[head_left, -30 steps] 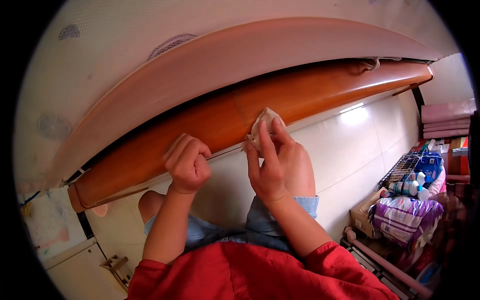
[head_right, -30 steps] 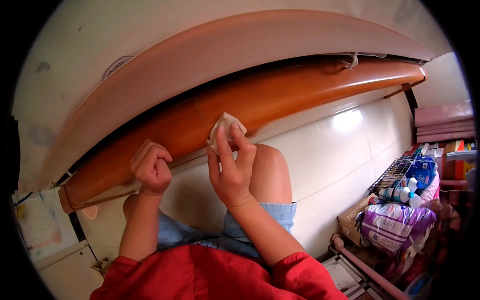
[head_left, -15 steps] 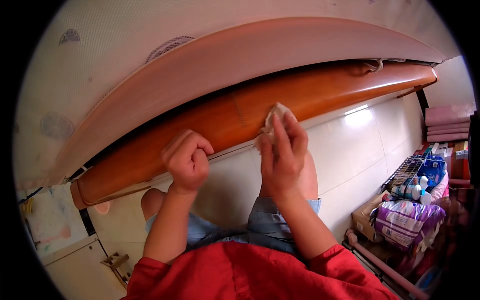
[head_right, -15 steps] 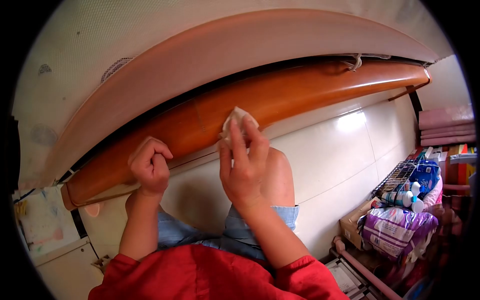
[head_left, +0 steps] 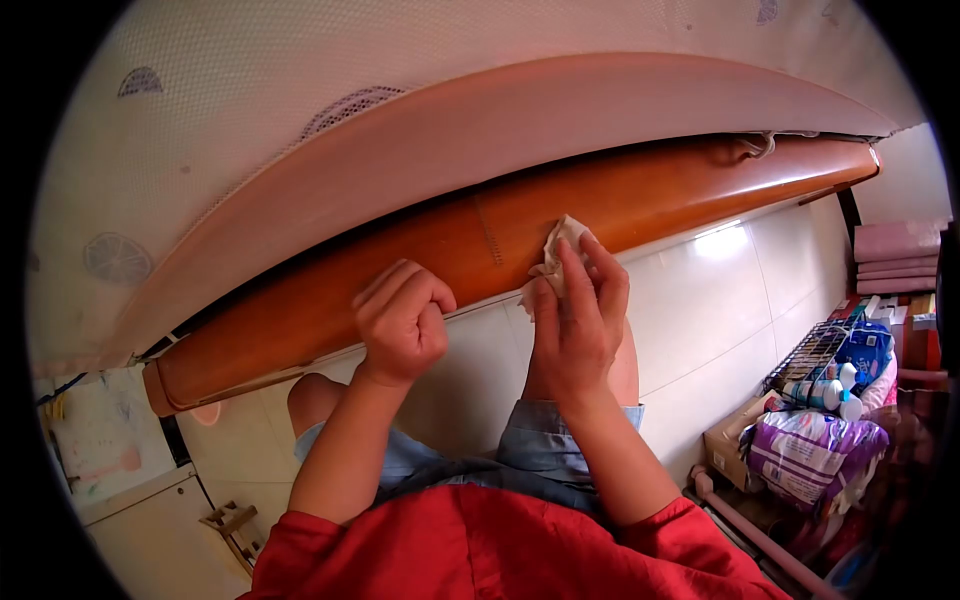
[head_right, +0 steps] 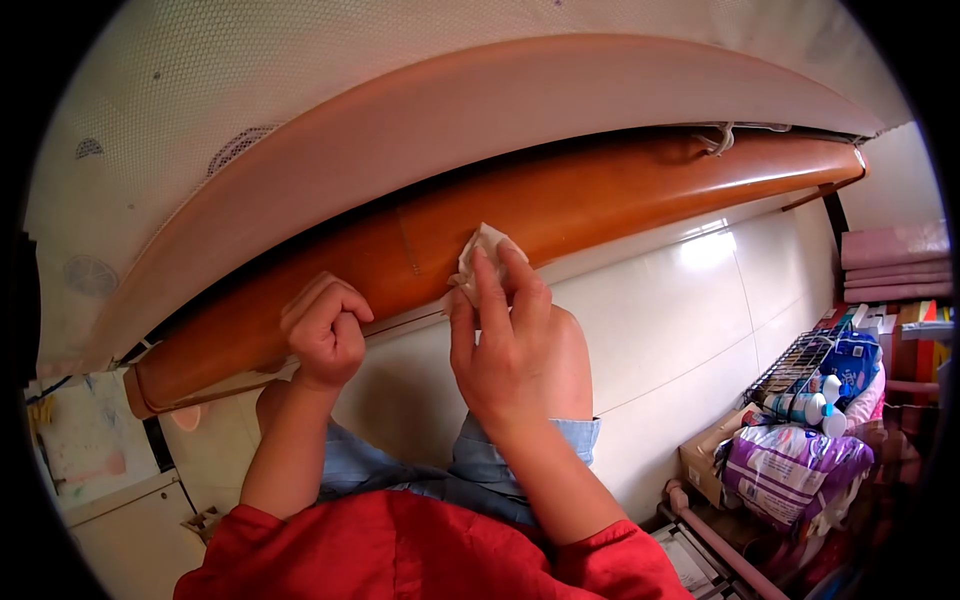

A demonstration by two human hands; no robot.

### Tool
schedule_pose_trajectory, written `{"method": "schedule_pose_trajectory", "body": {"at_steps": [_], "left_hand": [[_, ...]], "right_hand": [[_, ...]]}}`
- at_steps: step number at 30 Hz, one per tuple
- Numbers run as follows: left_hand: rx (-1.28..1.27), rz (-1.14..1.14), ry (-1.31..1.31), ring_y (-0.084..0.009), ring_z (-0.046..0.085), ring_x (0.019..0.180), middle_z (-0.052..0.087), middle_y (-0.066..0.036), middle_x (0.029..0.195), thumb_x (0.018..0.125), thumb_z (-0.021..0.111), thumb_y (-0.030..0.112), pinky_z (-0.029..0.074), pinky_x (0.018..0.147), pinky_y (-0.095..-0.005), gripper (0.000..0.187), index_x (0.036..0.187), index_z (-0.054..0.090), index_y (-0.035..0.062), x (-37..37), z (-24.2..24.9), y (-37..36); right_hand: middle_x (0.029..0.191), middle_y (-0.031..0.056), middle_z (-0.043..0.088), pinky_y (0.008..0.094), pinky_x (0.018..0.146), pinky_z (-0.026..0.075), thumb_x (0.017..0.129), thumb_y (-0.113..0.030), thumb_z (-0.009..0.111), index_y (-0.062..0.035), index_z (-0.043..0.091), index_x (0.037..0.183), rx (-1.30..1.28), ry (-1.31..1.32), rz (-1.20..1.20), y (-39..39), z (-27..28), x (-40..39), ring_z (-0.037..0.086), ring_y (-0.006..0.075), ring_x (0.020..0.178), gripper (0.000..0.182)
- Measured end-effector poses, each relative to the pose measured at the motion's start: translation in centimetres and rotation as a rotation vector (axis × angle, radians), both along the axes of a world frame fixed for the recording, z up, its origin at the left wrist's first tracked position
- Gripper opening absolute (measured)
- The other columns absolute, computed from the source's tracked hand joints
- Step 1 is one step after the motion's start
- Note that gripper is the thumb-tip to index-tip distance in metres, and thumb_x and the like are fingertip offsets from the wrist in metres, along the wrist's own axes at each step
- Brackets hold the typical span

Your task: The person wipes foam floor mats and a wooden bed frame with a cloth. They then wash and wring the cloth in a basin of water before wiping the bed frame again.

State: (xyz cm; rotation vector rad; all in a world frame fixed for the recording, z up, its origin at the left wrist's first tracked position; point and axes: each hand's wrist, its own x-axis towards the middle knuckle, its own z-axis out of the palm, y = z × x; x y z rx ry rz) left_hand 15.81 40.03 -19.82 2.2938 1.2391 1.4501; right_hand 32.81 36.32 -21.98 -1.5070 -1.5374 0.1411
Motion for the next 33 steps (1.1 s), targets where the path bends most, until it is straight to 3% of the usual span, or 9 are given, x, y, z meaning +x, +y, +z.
{"method": "schedule_pose_trajectory", "body": {"at_steps": [1, 4, 6, 7, 9, 12, 20, 33], "left_hand": [[0.002, 0.001, 0.000, -0.0247, 0.047, 0.047, 0.044, -0.009, 0.054, 0.055, 0.045, -0.012, 0.037, 0.042, -0.0324, 0.017, 0.058, 0.051, 0.0039, 0.2, 0.0, 0.0], [-0.063, 0.038, -0.028, -0.0238, 0.047, 0.047, 0.045, -0.008, 0.056, 0.057, 0.048, -0.011, 0.038, 0.043, -0.0326, 0.026, 0.071, 0.064, 0.0034, 0.5, 0.2, -0.2], [-0.019, 0.054, 0.188, -0.0219, 0.047, 0.050, 0.045, -0.006, 0.058, 0.060, 0.051, -0.008, 0.040, 0.046, -0.0325, 0.043, 0.095, 0.072, 0.0071, 0.5, 0.4, 0.0], [-0.013, 0.053, 0.201, -0.0219, 0.047, 0.050, 0.045, -0.006, 0.058, 0.060, 0.051, -0.008, 0.040, 0.046, -0.0325, 0.043, 0.095, 0.072, 0.0071, 0.4, 0.3, 0.2], [0.082, 0.044, 0.378, -0.0202, 0.046, 0.053, 0.042, -0.003, 0.061, 0.062, 0.053, -0.003, 0.042, 0.048, -0.0322, 0.053, 0.110, 0.071, 0.0122, 0.1, -0.1, 0.3], [0.037, 0.066, 0.527, -0.0194, 0.045, 0.055, 0.039, -0.002, 0.062, 0.062, 0.054, 0.000, 0.043, 0.049, -0.0321, 0.053, 0.110, 0.072, 0.0149, 0.5, 0.6, -0.1], [-0.027, 0.044, 0.522, -0.0191, 0.045, 0.056, 0.038, -0.001, 0.062, 0.060, 0.054, 0.001, 0.043, 0.049, -0.0318, 0.056, 0.111, 0.072, 0.0170, 0.3, 1.0, -0.1], [-0.039, 0.006, 0.481, -0.0169, 0.044, 0.056, 0.037, 0.000, 0.061, 0.055, 0.054, 0.003, 0.040, 0.045, -0.0304, 0.060, 0.110, 0.072, 0.0165, -0.1, 0.6, 0.4]], "right_hand": [[0.120, 0.0168, 0.055, 0.0367, 0.074, 0.047, 0.076, 0.001, 0.067, 0.0000, 0.061, 0.115, 0.024, -0.025, -0.007, 0.1, 0.0, -0.2, 0.054, 0.0293, 0.089, 0.040], [0.119, 0.0171, 0.055, 0.0364, 0.073, 0.047, 0.074, 0.001, 0.068, -0.0006, 0.061, 0.116, 0.086, -0.050, 0.064, 0.3, -0.1, -0.7, 0.054, 0.0291, 0.087, 0.043], [0.118, 0.0168, 0.055, 0.0364, 0.073, 0.047, 0.073, 0.000, 0.068, -0.0010, 0.061, 0.116, 0.073, -0.014, 0.073, 0.2, 0.0, -0.6, 0.054, 0.0293, 0.086, 0.044], [0.118, 0.0166, 0.055, 0.0363, 0.074, 0.047, 0.072, 0.000, 0.069, -0.0014, 0.061, 0.117, 0.051, 0.015, 0.083, 0.2, 0.1, -0.5, 0.054, 0.0295, 0.086, 0.045], [0.118, 0.0165, 0.055, 0.0362, 0.074, 0.047, 0.072, 0.000, 0.069, -0.0014, 0.061, 0.116, 0.045, 0.038, 0.107, 0.4, 0.2, -0.1, 0.054, 0.0293, 0.086, 0.045], [0.119, 0.0162, 0.055, 0.0358, 0.074, 0.047, 0.073, 0.000, 0.069, -0.0013, 0.061, 0.116, 0.033, 0.065, 0.171, 0.7, 0.6, 0.8, 0.054, 0.0289, 0.086, 0.044], [0.120, 0.0153, 0.054, 0.0351, 0.074, 0.047, 0.073, 0.002, 0.068, -0.0008, 0.060, 0.116, -0.034, 0.130, 0.346, 1.4, 1.9, 3.3, 0.054, 0.0289, 0.086, 0.044], [0.119, 0.0153, 0.055, 0.0380, 0.077, 0.045, 0.073, 0.000, 0.068, -0.0020, 0.062, 0.115, -0.049, 0.014, 0.227, 2.1, 2.4, 2.8, 0.054, 0.0298, 0.088, 0.042]]}}
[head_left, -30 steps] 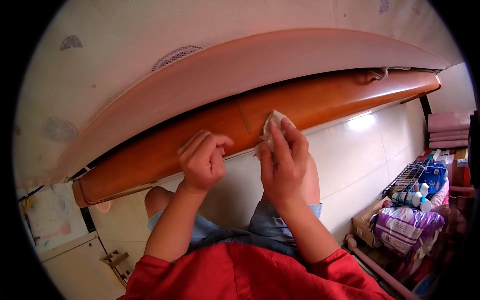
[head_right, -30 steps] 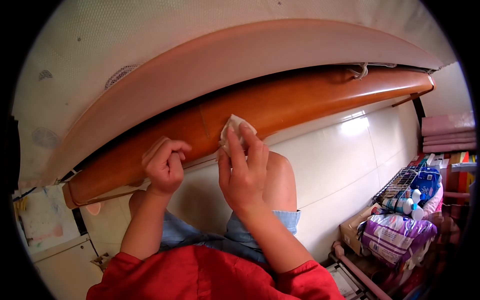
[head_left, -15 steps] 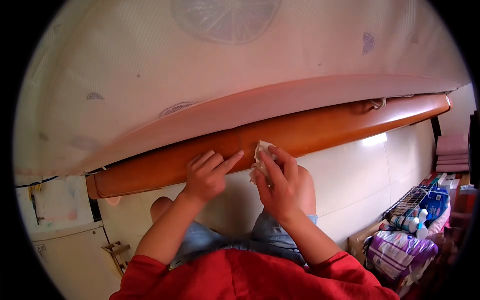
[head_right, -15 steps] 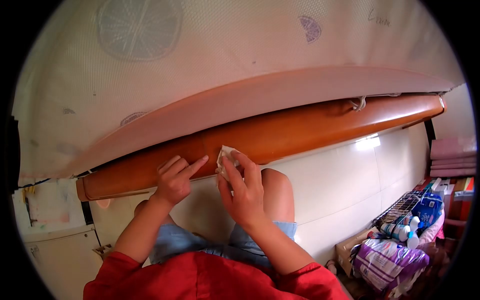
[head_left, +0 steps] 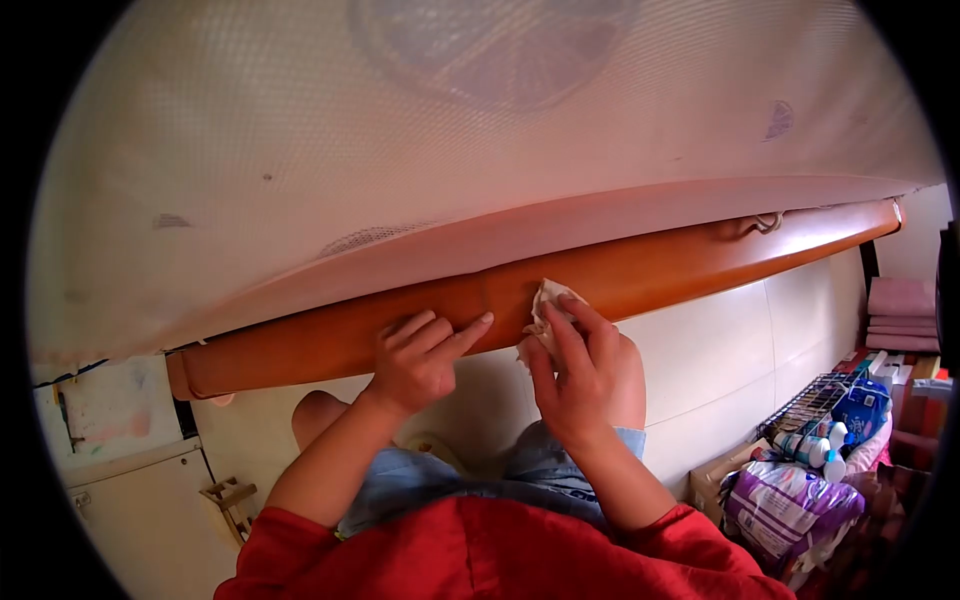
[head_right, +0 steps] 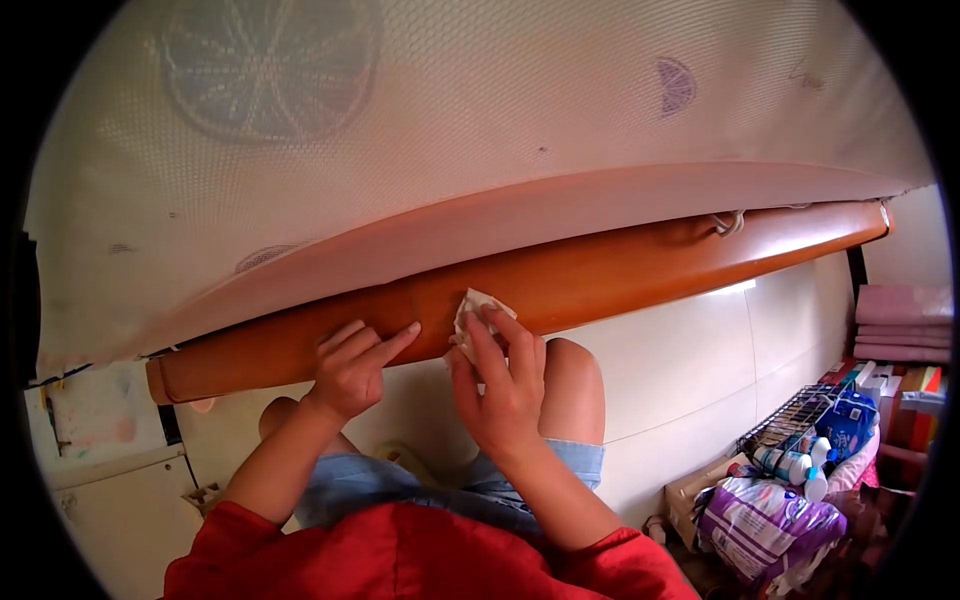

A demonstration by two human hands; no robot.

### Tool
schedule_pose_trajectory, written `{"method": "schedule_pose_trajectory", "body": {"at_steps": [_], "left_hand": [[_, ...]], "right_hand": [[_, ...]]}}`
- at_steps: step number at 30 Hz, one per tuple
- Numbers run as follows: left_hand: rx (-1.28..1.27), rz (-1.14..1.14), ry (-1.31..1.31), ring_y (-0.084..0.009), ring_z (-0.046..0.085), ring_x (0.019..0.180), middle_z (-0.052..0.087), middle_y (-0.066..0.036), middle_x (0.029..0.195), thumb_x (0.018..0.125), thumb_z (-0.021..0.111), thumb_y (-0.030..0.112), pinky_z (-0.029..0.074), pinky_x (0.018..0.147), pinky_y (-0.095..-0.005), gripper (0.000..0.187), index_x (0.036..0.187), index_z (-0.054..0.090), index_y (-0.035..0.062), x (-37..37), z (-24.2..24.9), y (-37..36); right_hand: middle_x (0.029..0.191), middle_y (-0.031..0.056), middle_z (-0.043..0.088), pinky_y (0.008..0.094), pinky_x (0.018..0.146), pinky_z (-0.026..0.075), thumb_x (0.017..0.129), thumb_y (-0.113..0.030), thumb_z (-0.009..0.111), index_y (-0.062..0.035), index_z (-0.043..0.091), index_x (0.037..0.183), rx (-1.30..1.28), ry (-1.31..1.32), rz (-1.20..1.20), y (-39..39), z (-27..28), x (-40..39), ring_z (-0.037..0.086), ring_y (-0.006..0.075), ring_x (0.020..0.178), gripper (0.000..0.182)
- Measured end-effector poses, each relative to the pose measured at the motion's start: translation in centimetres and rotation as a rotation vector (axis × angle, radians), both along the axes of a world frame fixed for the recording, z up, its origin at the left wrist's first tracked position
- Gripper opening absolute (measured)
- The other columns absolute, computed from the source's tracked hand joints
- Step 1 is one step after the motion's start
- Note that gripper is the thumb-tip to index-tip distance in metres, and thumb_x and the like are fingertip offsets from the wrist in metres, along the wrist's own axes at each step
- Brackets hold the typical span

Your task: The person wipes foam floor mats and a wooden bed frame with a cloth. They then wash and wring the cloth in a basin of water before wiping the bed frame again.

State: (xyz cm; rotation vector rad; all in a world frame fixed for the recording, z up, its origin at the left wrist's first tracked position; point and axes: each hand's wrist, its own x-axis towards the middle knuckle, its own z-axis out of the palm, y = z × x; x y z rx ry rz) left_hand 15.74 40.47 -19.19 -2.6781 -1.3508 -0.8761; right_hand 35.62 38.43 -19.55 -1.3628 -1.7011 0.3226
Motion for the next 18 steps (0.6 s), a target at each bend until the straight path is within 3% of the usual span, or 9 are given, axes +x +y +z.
{"method": "schedule_pose_trajectory", "body": {"at_steps": [7, 13, 18], "left_hand": [[0.043, 0.002, -0.031, -0.0175, 0.043, 0.052, 0.036, -0.001, 0.058, 0.056, 0.053, 0.003, 0.039, 0.044, -0.0308, 0.056, 0.107, 0.073, 0.0137, 0.1, -0.4, 0.0], [0.097, 0.007, -0.089, -0.0186, 0.042, 0.050, 0.038, -0.002, 0.059, 0.056, 0.052, 0.002, 0.038, 0.043, -0.0314, 0.052, 0.103, 0.073, 0.0098, -0.1, -0.7, 0.0], [0.041, -0.011, -0.194, -0.0211, 0.047, 0.052, 0.044, -0.004, 0.059, 0.057, 0.052, 0.000, 0.041, 0.044, -0.0322, 0.041, 0.092, 0.072, 0.0063, 0.0, -0.3, 0.0]], "right_hand": [[0.122, 0.0153, 0.057, 0.0418, 0.093, 0.041, 0.075, -0.002, 0.068, -0.0005, 0.061, 0.114, 0.036, -0.039, -0.152, 0.3, 0.1, -0.5, 0.054, 0.0331, 0.104, 0.039], [0.123, 0.0177, 0.058, 0.0457, 0.100, 0.038, 0.079, -0.001, 0.063, 0.0017, 0.060, 0.114, 0.019, -0.153, -0.147, 0.3, -0.3, -1.0, 0.050, 0.0367, 0.115, 0.035], [0.120, 0.0135, 0.060, 0.0453, 0.100, 0.039, 0.076, -0.003, 0.066, -0.0006, 0.061, 0.112, 0.036, -0.165, -0.088, 0.0, -0.2, -2.6, 0.053, 0.0331, 0.111, 0.036]]}}
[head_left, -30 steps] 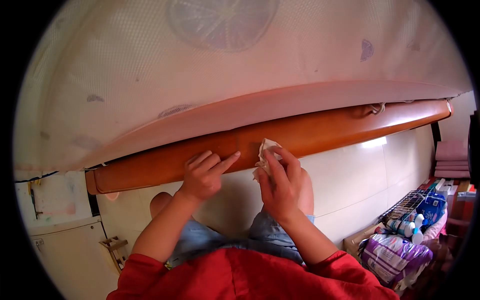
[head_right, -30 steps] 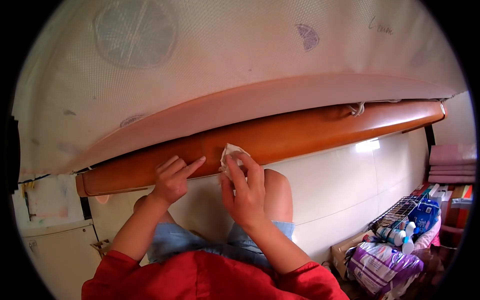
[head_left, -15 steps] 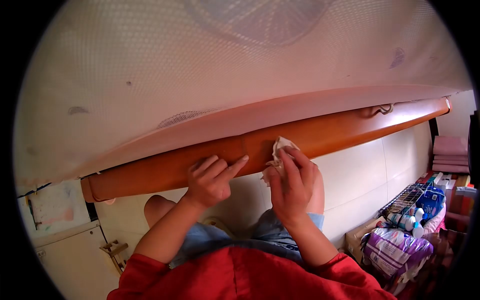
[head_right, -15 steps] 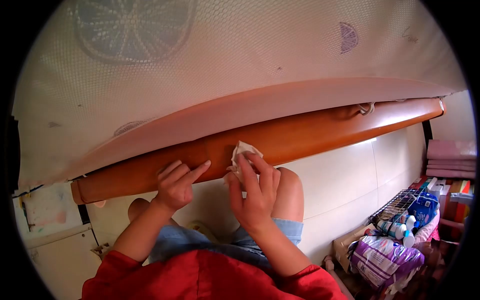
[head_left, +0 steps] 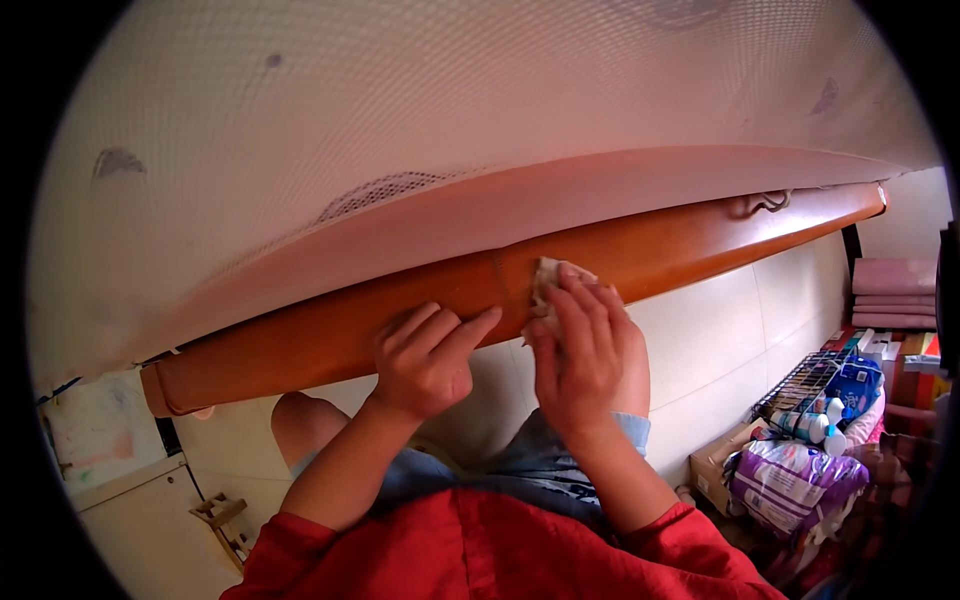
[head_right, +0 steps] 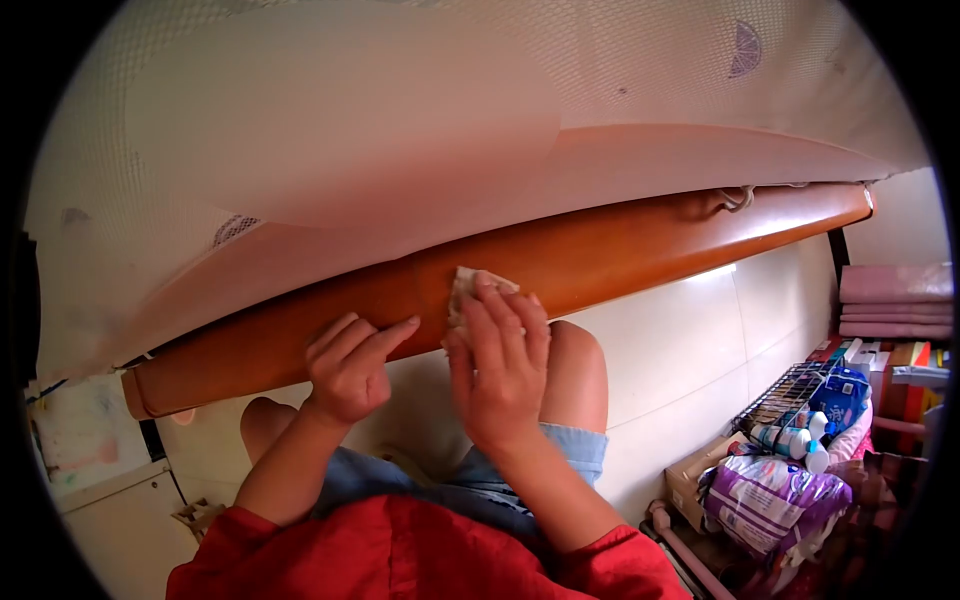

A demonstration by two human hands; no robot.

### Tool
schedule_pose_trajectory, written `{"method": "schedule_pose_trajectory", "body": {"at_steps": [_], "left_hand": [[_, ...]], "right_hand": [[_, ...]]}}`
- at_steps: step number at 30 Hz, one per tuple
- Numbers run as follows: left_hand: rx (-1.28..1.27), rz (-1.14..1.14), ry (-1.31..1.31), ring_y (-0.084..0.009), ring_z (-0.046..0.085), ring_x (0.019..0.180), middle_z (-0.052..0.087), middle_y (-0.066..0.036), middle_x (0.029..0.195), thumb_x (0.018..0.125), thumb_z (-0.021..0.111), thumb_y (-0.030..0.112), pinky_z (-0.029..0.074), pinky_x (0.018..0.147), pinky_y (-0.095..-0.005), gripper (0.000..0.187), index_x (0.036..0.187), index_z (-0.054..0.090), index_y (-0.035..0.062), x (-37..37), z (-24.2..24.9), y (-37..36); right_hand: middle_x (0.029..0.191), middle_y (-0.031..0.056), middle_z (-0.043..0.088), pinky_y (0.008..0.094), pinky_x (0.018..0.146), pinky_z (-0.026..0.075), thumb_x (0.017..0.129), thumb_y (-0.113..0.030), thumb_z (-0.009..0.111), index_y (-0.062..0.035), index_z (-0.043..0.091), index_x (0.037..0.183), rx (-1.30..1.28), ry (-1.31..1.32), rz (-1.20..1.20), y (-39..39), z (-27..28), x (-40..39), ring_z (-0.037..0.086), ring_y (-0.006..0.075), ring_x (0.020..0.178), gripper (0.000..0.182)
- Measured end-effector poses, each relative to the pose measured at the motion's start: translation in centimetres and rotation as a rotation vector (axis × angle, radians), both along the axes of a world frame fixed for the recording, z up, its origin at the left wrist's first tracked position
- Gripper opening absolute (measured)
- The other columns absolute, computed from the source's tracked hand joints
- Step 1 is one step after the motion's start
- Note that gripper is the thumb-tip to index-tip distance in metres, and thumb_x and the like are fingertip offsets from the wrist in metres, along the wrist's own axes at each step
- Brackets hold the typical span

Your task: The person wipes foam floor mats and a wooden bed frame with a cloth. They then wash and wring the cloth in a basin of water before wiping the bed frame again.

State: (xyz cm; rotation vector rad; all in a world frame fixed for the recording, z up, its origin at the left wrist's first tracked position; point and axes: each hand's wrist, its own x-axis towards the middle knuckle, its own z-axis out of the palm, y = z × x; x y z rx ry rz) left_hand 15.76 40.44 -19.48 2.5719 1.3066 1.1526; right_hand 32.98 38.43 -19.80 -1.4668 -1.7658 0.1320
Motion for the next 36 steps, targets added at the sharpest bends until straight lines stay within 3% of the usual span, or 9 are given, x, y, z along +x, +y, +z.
{"method": "schedule_pose_trajectory", "body": {"at_steps": [6, 9, 17, 22, 26, 31, 36], "left_hand": [[-0.077, -0.017, -0.164, -0.0253, 0.052, 0.053, 0.054, -0.008, 0.062, 0.057, 0.051, -0.006, 0.045, 0.048, -0.0326, 0.026, 0.076, 0.066, 0.0034, -0.3, 0.3, -0.4], [-0.070, -0.030, -0.179, -0.0250, 0.053, 0.053, 0.053, -0.008, 0.061, 0.057, 0.051, -0.007, 0.045, 0.048, -0.0324, 0.022, 0.072, 0.063, 0.0037, -0.2, -0.1, -0.3], [-0.071, -0.035, -0.177, -0.0249, 0.052, 0.053, 0.052, -0.006, 0.060, 0.057, 0.051, -0.006, 0.044, 0.047, -0.0328, 0.019, 0.068, 0.061, 0.0051, -0.3, -0.2, -0.3], [-0.039, -0.034, -0.166, -0.0246, 0.052, 0.053, 0.050, -0.006, 0.060, 0.056, 0.052, -0.006, 0.043, 0.047, -0.0330, 0.018, 0.068, 0.060, 0.0053, -0.2, -0.3, -0.3], [-0.042, -0.037, -0.150, -0.0247, 0.052, 0.053, 0.050, -0.007, 0.060, 0.056, 0.052, -0.006, 0.042, 0.046, -0.0328, 0.018, 0.067, 0.060, 0.0051, -0.4, -0.2, -0.3], [-0.048, -0.043, -0.161, -0.0248, 0.051, 0.052, 0.050, -0.007, 0.059, 0.056, 0.051, -0.006, 0.042, 0.046, -0.0331, 0.018, 0.067, 0.060, 0.0049, -0.2, -0.2, -0.3], [-0.037, -0.036, -0.166, -0.0248, 0.050, 0.051, 0.050, -0.007, 0.059, 0.055, 0.051, -0.006, 0.042, 0.046, -0.0331, 0.017, 0.066, 0.060, 0.0049, -0.2, -0.3, -0.3]], "right_hand": [[0.119, 0.0137, 0.060, 0.0473, 0.101, 0.037, 0.077, -0.004, 0.065, -0.0004, 0.060, 0.111, -0.022, -0.030, 0.067, 0.1, 0.3, 0.5, 0.054, 0.0325, 0.109, 0.034], [0.117, 0.0159, 0.060, 0.0494, 0.100, 0.038, 0.079, -0.003, 0.064, 0.0015, 0.059, 0.111, 0.029, -0.039, -0.023, 1.0, 0.1, 2.0, 0.055, 0.0346, 0.109, 0.033], [0.117, 0.0156, 0.060, 0.0491, 0.099, 0.040, 0.077, -0.002, 0.065, 0.0014, 0.059, 0.111, 0.056, -0.028, -0.057, 1.0, -0.1, 0.8, 0.055, 0.0349, 0.109, 0.034], [0.115, 0.0139, 0.062, 0.0478, 0.096, 0.043, 0.071, 0.003, 0.065, 0.0004, 0.060, 0.107, 0.061, 0.000, 0.096, 0.1, 0.0, -1.6, 0.056, 0.0337, 0.106, 0.037], [0.109, 0.0137, 0.064, 0.0479, 0.095, 0.043, 0.068, 0.005, 0.065, -0.0001, 0.060, 0.106, 0.037, 0.172, 0.172, 0.1, 0.1, -0.6, 0.059, 0.0330, 0.101, 0.039], [0.106, 0.0173, 0.064, 0.0499, 0.095, 0.042, 0.079, 0.006, 0.059, 0.0012, 0.059, 0.111, 0.141, 0.138, -0.077, 1.1, 0.6, 1.0, 0.060, 0.0364, 0.101, 0.032], [0.109, 0.0168, 0.063, 0.0490, 0.095, 0.043, 0.080, 0.004, 0.058, 0.0015, 0.060, 0.110, 0.100, 0.100, -0.019, 0.8, 0.3, 0.3, 0.060, 0.0354, 0.102, 0.030]]}}
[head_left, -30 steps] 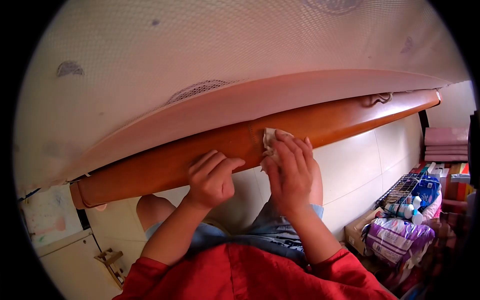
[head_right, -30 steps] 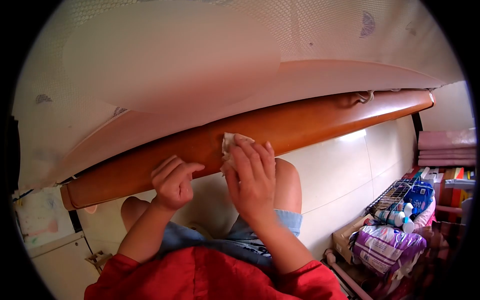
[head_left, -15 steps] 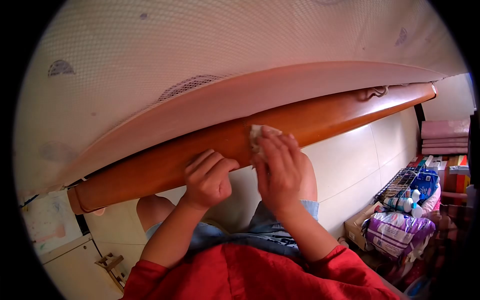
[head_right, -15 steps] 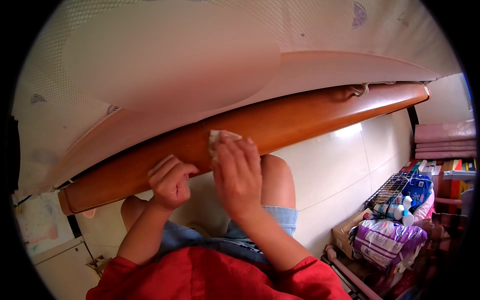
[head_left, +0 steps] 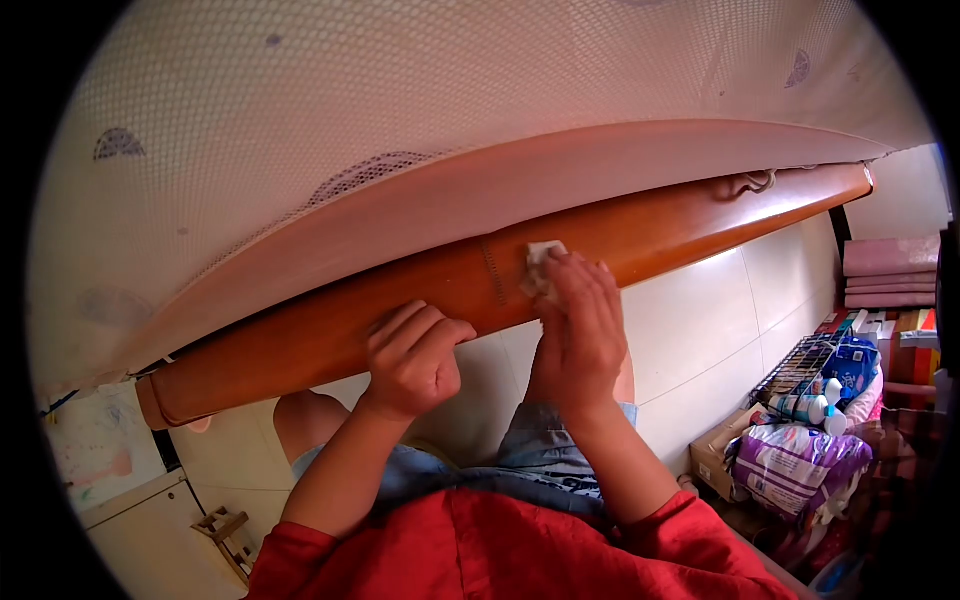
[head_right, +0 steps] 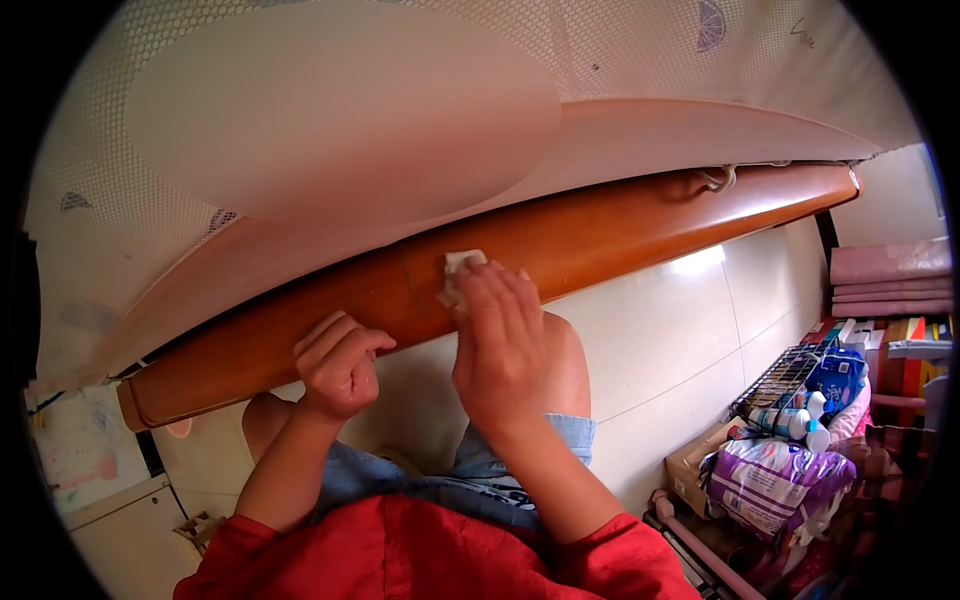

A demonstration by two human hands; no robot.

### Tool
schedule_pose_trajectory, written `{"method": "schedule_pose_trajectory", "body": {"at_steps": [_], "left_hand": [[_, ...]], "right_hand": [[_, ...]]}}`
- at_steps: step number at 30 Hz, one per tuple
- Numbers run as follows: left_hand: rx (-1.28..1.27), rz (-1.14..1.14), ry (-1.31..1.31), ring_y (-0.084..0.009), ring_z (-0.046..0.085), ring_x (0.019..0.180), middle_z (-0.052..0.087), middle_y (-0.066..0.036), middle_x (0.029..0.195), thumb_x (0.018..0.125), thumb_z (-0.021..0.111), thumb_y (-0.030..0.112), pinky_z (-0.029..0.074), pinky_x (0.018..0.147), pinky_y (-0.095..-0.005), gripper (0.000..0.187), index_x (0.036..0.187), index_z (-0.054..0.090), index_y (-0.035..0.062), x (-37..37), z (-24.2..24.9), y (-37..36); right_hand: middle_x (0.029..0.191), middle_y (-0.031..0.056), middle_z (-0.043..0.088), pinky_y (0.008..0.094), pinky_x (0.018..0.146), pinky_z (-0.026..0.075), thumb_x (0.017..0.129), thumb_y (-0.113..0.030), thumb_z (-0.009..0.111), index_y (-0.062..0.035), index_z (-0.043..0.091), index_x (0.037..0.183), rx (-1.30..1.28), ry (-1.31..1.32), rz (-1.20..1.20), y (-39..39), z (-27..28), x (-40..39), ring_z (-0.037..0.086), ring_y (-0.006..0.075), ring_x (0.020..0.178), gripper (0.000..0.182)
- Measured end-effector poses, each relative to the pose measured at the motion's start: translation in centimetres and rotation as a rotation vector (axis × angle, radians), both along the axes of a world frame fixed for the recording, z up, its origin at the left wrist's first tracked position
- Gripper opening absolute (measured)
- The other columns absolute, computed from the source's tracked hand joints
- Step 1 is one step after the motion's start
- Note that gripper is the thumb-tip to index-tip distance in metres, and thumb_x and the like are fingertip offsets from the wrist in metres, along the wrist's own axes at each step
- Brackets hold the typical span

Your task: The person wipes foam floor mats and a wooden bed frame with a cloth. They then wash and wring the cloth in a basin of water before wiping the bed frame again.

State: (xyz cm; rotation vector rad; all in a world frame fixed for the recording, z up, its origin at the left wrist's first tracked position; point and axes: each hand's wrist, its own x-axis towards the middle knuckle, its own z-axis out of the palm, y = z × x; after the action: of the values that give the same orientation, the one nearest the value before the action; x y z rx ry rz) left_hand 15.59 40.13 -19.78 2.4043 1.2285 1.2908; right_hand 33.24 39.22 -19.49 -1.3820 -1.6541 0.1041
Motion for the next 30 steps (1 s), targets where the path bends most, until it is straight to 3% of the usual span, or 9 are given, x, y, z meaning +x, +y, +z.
{"method": "schedule_pose_trajectory", "body": {"at_steps": [4, 6, 8, 11, 14, 21, 24, 26, 30], "left_hand": [[-0.003, -0.006, 0.012, -0.0249, 0.050, 0.051, 0.049, -0.007, 0.059, 0.055, 0.051, -0.006, 0.042, 0.046, -0.0334, 0.017, 0.066, 0.060, 0.0048, 0.0, 0.1, -0.1], [-0.001, 0.000, 0.043, -0.0253, 0.050, 0.051, 0.049, -0.007, 0.059, 0.056, 0.052, -0.005, 0.042, 0.046, -0.0338, 0.016, 0.066, 0.060, 0.0048, -0.1, 0.1, -0.1], [-0.014, -0.006, 0.027, -0.0253, 0.051, 0.052, 0.050, -0.007, 0.059, 0.056, 0.052, -0.006, 0.042, 0.046, -0.0335, 0.016, 0.066, 0.060, 0.0046, -0.2, 0.1, -0.1], [-0.037, 0.008, -0.018, -0.0251, 0.052, 0.053, 0.052, -0.008, 0.061, 0.058, 0.052, -0.008, 0.042, 0.046, -0.0328, 0.017, 0.067, 0.060, 0.0036, -0.3, 0.2, -0.2], [-0.047, 0.053, -0.074, -0.0252, 0.054, 0.056, 0.055, -0.009, 0.064, 0.062, 0.050, -0.011, 0.044, 0.049, -0.0326, 0.020, 0.072, 0.062, 0.0020, 0.2, 0.5, -0.1], [-0.063, 0.180, -0.148, -0.0278, 0.058, 0.072, 0.061, -0.013, 0.086, 0.067, 0.043, -0.014, 0.046, 0.058, -0.0318, 0.035, 0.093, 0.061, 0.0000, 0.9, 1.3, 0.7], [-0.194, 0.225, -0.167, -0.0271, 0.057, 0.072, 0.061, -0.011, 0.091, 0.068, 0.042, -0.014, 0.045, 0.058, -0.0301, 0.036, 0.097, 0.058, 0.0003, 1.0, 1.4, 0.3], [-0.220, 0.232, -0.182, -0.0264, 0.056, 0.071, 0.061, -0.010, 0.091, 0.068, 0.042, -0.014, 0.045, 0.057, -0.0300, 0.034, 0.096, 0.057, 0.0006, 0.9, 1.3, 0.2], [-0.308, 0.244, -0.224, -0.0246, 0.054, 0.069, 0.059, -0.010, 0.088, 0.068, 0.042, -0.014, 0.044, 0.055, -0.0288, 0.030, 0.091, 0.054, 0.0015, 0.8, 1.4, -0.1]], "right_hand": [[0.107, 0.0143, 0.064, 0.0450, 0.095, 0.045, 0.075, 0.005, 0.059, 0.0002, 0.062, 0.104, -0.016, -0.066, 0.111, -0.2, 0.1, -1.2, 0.060, 0.0311, 0.103, 0.030], [0.106, 0.0138, 0.064, 0.0440, 0.095, 0.045, 0.075, 0.005, 0.059, 0.0004, 0.062, 0.104, -0.063, 0.037, 0.394, -0.3, 0.6, -1.4, 0.060, 0.0299, 0.101, 0.030], [0.106, 0.0131, 0.065, 0.0440, 0.091, 0.046, 0.074, 0.005, 0.061, 0.0001, 0.062, 0.105, -0.059, 0.081, 0.394, -0.2, 0.9, -0.9, 0.061, 0.0301, 0.098, 0.031], [0.102, 0.0150, 0.066, 0.0386, 0.087, 0.046, 0.075, 0.009, 0.061, 0.0008, 0.063, 0.108, -0.019, 0.082, 0.017, 0.1, 1.0, 0.1, 0.059, 0.0311, 0.092, 0.034], [0.105, 0.0144, 0.066, 0.0385, 0.085, 0.047, 0.076, 0.010, 0.060, -0.0008, 0.063, 0.109, -0.080, 0.025, -0.090, 0.7, 0.6, 0.2, 0.057, 0.0317, 0.095, 0.035], [0.106, 0.0124, 0.065, 0.0380, 0.078, 0.049, 0.069, 0.007, 0.060, -0.0007, 0.061, 0.109, -0.036, -0.161, 0.054, 1.2, 0.3, -1.3, 0.059, 0.0324, 0.093, 0.040], [0.105, 0.0126, 0.065, 0.0381, 0.078, 0.049, 0.067, 0.007, 0.060, -0.0004, 0.061, 0.107, -0.115, -0.030, 0.234, 1.1, 1.5, -1.3, 0.059, 0.0317, 0.091, 0.040], [0.104, 0.0124, 0.065, 0.0389, 0.079, 0.049, 0.070, 0.008, 0.059, -0.0011, 0.061, 0.108, -0.110, -0.010, 0.211, 1.3, 1.1, -0.8, 0.059, 0.0322, 0.090, 0.039], [0.108, 0.0135, 0.063, 0.0407, 0.080, 0.049, 0.076, 0.009, 0.057, -0.0007, 0.059, 0.109, -0.038, -0.002, -0.102, 2.2, 1.1, -0.4, 0.057, 0.0344, 0.097, 0.035]]}}
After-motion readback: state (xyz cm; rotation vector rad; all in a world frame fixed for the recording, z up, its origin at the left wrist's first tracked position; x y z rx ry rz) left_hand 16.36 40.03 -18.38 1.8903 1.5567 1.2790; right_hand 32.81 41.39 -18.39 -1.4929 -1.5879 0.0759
